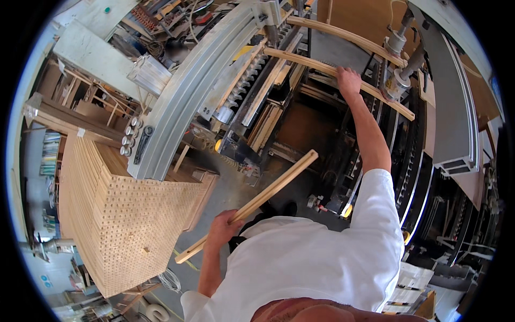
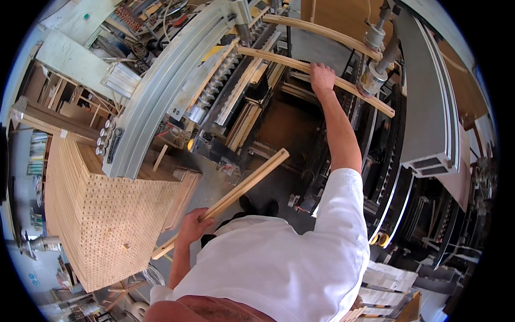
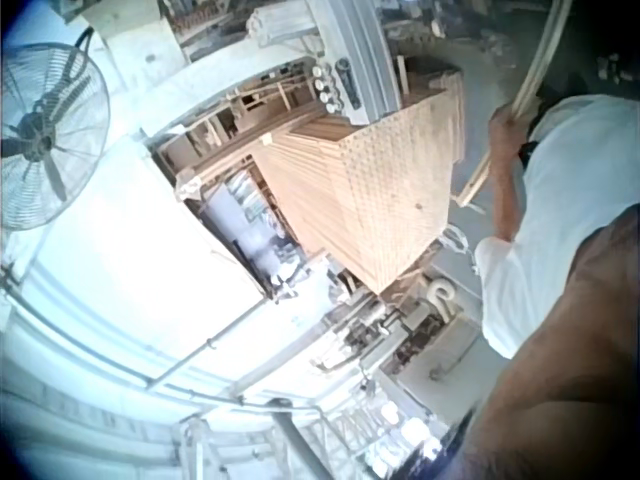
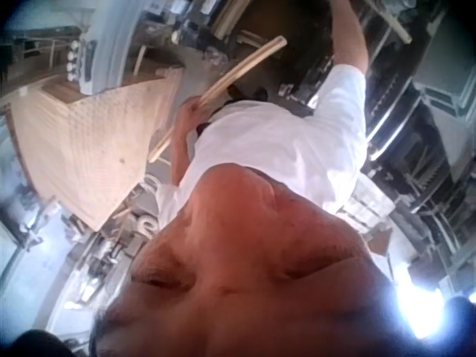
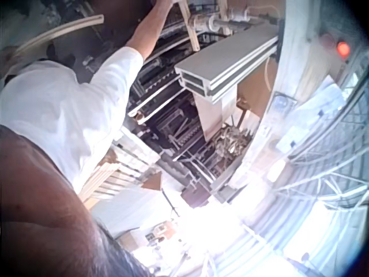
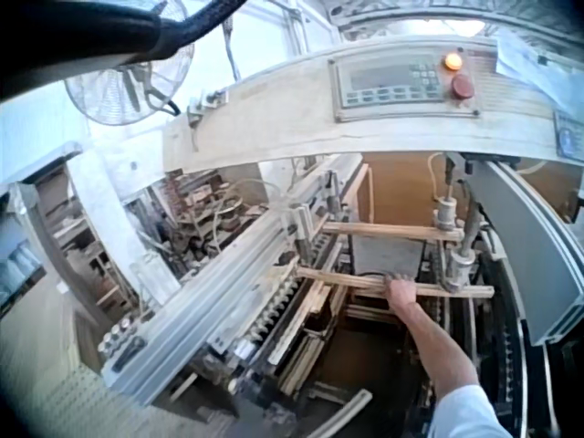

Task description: The person repeatedly picks up thin wooden strips from a stack and feeds them into a machine. The strips are processed and then placed onto a perforated wooden board. This cycle of picking, feeding, and stacking is performed continuously.

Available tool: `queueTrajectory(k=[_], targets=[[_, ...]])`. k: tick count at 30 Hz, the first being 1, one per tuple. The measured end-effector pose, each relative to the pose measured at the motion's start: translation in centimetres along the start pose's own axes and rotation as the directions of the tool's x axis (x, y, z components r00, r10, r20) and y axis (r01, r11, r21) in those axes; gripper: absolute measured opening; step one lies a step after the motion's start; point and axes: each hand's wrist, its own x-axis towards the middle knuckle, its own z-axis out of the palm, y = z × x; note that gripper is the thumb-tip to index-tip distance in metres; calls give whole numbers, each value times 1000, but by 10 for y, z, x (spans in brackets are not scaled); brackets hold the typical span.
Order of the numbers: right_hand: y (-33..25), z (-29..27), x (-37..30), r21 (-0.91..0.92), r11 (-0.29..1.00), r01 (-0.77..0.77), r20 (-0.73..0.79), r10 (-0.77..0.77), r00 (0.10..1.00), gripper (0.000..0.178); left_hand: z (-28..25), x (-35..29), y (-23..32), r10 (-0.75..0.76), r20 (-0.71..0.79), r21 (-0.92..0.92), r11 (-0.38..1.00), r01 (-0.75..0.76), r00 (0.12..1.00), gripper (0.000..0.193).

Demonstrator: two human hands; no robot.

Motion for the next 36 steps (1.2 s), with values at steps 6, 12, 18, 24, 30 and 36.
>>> queueTrajectory(k=[6,12,18,24,30,36], targets=[[-10,7,5,9,1000,6,-4,-5,1000,19,15,4,-19,-85,-39,78,993,88,996,41],[-13,2,3,11,999,32,-59,-31,998,16,22,0,-40,-84,-90,43,995,89,992,41],[-11,2,8,-46,999,-2,37,3,999,18,-12,-36,-17,-114,-171,18,993,119,979,39],[-11,-1,14,-98,994,-44,104,54,993,20,-63,-109,-17,-248,-345,-250,954,166,905,36],[-40,-13,2,59,998,-11,-71,15,997,51,-138,-203,-24,-399,-535,-429,888,167,745,33],[-159,-70,-57,628,778,24,-6,-26,1000,50,-246,-287,-45,-348,-798,-324,936,137,492,33]])
